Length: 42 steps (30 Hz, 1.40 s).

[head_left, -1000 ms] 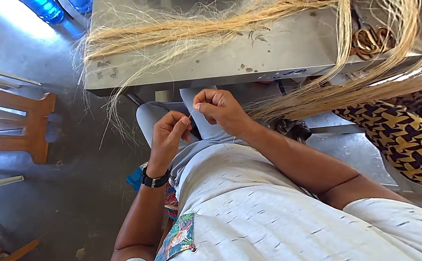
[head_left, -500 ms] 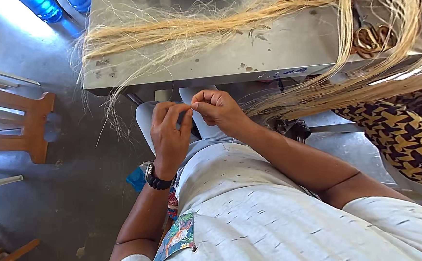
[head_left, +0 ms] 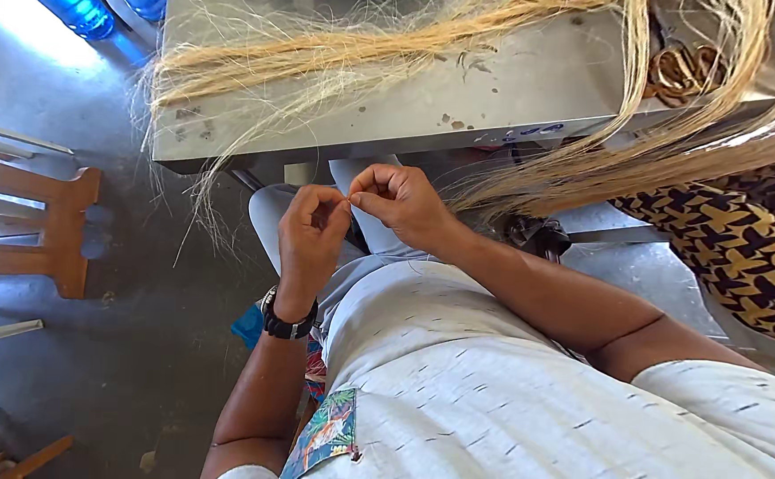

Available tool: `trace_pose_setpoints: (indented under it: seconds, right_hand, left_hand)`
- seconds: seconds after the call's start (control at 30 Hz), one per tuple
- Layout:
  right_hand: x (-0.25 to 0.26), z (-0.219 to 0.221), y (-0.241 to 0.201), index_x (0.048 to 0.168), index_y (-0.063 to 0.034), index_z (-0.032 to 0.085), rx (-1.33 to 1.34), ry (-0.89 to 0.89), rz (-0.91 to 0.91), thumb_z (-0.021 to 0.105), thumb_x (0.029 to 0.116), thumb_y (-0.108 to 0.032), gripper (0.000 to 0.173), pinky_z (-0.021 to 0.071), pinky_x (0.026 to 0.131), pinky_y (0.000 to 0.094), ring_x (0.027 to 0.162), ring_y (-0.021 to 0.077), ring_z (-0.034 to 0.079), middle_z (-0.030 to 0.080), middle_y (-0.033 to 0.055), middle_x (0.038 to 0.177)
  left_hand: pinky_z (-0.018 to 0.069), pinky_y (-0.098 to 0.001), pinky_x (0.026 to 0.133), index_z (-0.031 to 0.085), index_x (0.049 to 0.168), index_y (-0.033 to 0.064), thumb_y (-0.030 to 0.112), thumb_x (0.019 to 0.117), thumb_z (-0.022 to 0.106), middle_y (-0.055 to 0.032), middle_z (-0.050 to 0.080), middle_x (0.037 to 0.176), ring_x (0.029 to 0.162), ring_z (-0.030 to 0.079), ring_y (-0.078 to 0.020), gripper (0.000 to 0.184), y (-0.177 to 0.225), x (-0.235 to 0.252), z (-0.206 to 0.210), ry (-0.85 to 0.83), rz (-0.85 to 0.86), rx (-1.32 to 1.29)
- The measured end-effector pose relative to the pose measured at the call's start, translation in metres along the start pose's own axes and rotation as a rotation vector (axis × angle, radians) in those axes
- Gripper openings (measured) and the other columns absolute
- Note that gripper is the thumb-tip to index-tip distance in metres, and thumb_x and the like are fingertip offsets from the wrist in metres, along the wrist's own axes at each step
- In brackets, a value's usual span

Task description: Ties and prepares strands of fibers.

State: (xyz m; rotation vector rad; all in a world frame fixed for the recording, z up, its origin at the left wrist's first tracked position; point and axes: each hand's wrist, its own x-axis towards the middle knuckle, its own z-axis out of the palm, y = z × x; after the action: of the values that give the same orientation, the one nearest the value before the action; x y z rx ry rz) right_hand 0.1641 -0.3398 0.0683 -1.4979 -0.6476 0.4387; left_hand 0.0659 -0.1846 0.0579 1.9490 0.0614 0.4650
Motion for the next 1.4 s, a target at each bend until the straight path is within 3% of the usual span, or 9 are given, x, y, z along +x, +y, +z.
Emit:
trace_pose_setpoints:
  seconds: [0.1, 0.33, 0.53, 0.77, 1.2, 1.4]
  right_hand:
    - [0.000, -0.003, -0.001, 0.095, -0.0034, 0.069, -0.095, -0.049, 0.007, 0.064, 0.0975, -0.005, 0.006, 0.0448, 0.054, 0.0183, 0.059, 0.0041, 0.054, 0.060, -0.0013, 0.069]
    - [0.004, -0.009, -0.004, 0.092, -0.0051, 0.069, -0.190, -0.133, 0.057, 0.064, 0.0970, -0.008, 0.007, 0.0403, 0.049, 0.0208, 0.054, 0.0051, 0.049, 0.056, -0.0017, 0.064]
    - [0.005, -0.011, -0.003, 0.093, -0.0027, 0.070, -0.119, -0.137, 0.090, 0.066, 0.0971, -0.005, 0.007, 0.0402, 0.050, 0.0193, 0.055, 0.0043, 0.049, 0.057, -0.0010, 0.064]
    - [0.005, -0.015, -0.007, 0.095, -0.0024, 0.073, -0.068, -0.131, 0.160, 0.066, 0.0987, -0.008, 0.009, 0.0320, 0.043, 0.0196, 0.047, 0.0047, 0.042, 0.054, -0.0011, 0.061]
    - [0.002, -0.017, -0.006, 0.105, -0.0044, 0.077, -0.151, -0.175, 0.069, 0.061, 0.1004, -0.004, 0.017, 0.0370, 0.050, 0.0187, 0.055, 0.0028, 0.046, 0.060, -0.0020, 0.068]
    - [0.000, -0.020, -0.007, 0.104, -0.0047, 0.076, -0.161, -0.184, 0.078, 0.062, 0.1000, -0.005, 0.015, 0.0340, 0.048, 0.0186, 0.052, 0.0028, 0.042, 0.055, -0.0030, 0.064]
  left_hand:
    - [0.0493, -0.0229, 0.056, 0.064, 0.105, 0.0106, 0.013, 0.1003, 0.056, -0.0018, 0.061, 0.087, 0.066, 0.056, -0.0093, 0.010, -0.006, 0.000, -0.002, -0.070, -0.067, -0.207]
    - [0.0473, -0.0225, 0.056, 0.063, 0.101, 0.0111, 0.012, 0.0999, 0.051, -0.0021, 0.060, 0.085, 0.065, 0.055, -0.0095, 0.012, -0.013, 0.000, -0.005, -0.138, -0.129, -0.335]
    - [0.0464, -0.0217, 0.054, 0.063, 0.097, 0.0125, 0.014, 0.1004, 0.048, -0.0016, 0.060, 0.080, 0.063, 0.055, -0.0089, 0.015, -0.016, -0.002, -0.007, -0.148, -0.146, -0.379]
    - [0.0479, -0.0216, 0.055, 0.063, 0.096, 0.0128, 0.016, 0.1014, 0.048, -0.0012, 0.060, 0.079, 0.062, 0.055, -0.0086, 0.016, -0.015, -0.001, -0.014, -0.155, -0.151, -0.400]
    - [0.0487, -0.0217, 0.056, 0.062, 0.095, 0.0121, 0.015, 0.1013, 0.048, -0.0015, 0.061, 0.078, 0.062, 0.056, -0.0088, 0.016, -0.019, -0.001, -0.019, -0.169, -0.169, -0.441]
    - [0.0480, -0.0218, 0.056, 0.062, 0.094, 0.0126, 0.014, 0.1000, 0.048, -0.0012, 0.060, 0.077, 0.062, 0.056, -0.0088, 0.016, -0.021, 0.000, -0.023, -0.175, -0.176, -0.442]
